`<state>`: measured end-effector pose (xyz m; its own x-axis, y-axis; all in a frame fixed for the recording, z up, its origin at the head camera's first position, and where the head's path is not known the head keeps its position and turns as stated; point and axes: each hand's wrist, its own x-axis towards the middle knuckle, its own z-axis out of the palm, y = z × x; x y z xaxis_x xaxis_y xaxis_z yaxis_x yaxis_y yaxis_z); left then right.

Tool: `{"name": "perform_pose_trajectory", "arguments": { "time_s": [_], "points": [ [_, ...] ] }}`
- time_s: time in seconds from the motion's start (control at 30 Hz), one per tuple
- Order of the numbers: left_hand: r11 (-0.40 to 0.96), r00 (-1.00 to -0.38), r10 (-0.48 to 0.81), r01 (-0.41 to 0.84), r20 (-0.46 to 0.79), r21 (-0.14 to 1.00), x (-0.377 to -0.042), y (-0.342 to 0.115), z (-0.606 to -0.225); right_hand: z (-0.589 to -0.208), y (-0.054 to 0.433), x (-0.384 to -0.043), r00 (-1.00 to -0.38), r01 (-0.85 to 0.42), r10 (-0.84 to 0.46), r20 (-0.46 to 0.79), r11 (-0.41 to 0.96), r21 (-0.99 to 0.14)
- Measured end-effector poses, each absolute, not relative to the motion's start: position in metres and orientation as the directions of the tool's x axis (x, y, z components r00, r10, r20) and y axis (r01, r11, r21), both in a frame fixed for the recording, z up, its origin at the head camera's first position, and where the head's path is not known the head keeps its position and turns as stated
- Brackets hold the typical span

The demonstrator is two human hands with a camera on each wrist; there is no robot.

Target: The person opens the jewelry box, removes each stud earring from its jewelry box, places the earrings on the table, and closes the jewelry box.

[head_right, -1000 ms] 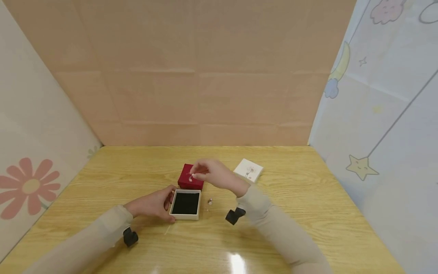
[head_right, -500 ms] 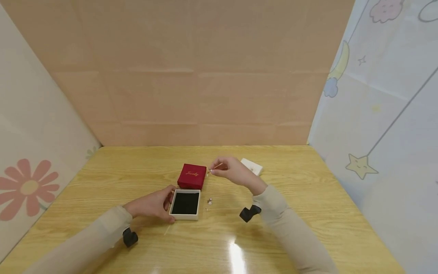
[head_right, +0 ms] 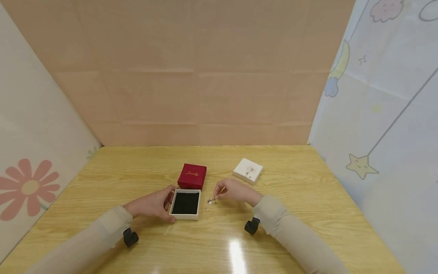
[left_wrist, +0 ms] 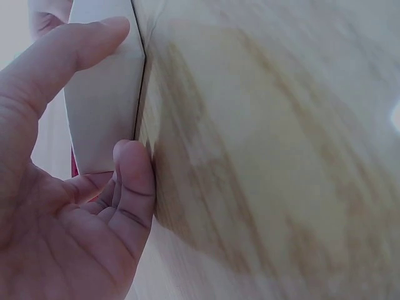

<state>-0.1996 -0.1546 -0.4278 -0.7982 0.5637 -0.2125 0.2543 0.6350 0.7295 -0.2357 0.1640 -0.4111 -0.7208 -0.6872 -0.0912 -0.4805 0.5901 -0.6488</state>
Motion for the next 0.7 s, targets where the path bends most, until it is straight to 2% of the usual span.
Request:
{"name": "perform_pose_trajectory", "arguments": {
  "time_s": [0.3,0.7],
  "points": [
    [0.636,-0.799,0.563,0.254,-0.213,0.729,-0.199,-0.154,-0.426,-0.412,0.153,-0.234,-0.7,-0.521,-0.708,-0.09,0.592,-0.614],
    [0.634,-0.796,0.564,0.244,-0.222,0.733,-0.201,-0.155,-0.428,-0.413,0.148,-0.239,-0.709,-0.531,-0.693,-0.126,0.643,-0.552]
  ]
}}
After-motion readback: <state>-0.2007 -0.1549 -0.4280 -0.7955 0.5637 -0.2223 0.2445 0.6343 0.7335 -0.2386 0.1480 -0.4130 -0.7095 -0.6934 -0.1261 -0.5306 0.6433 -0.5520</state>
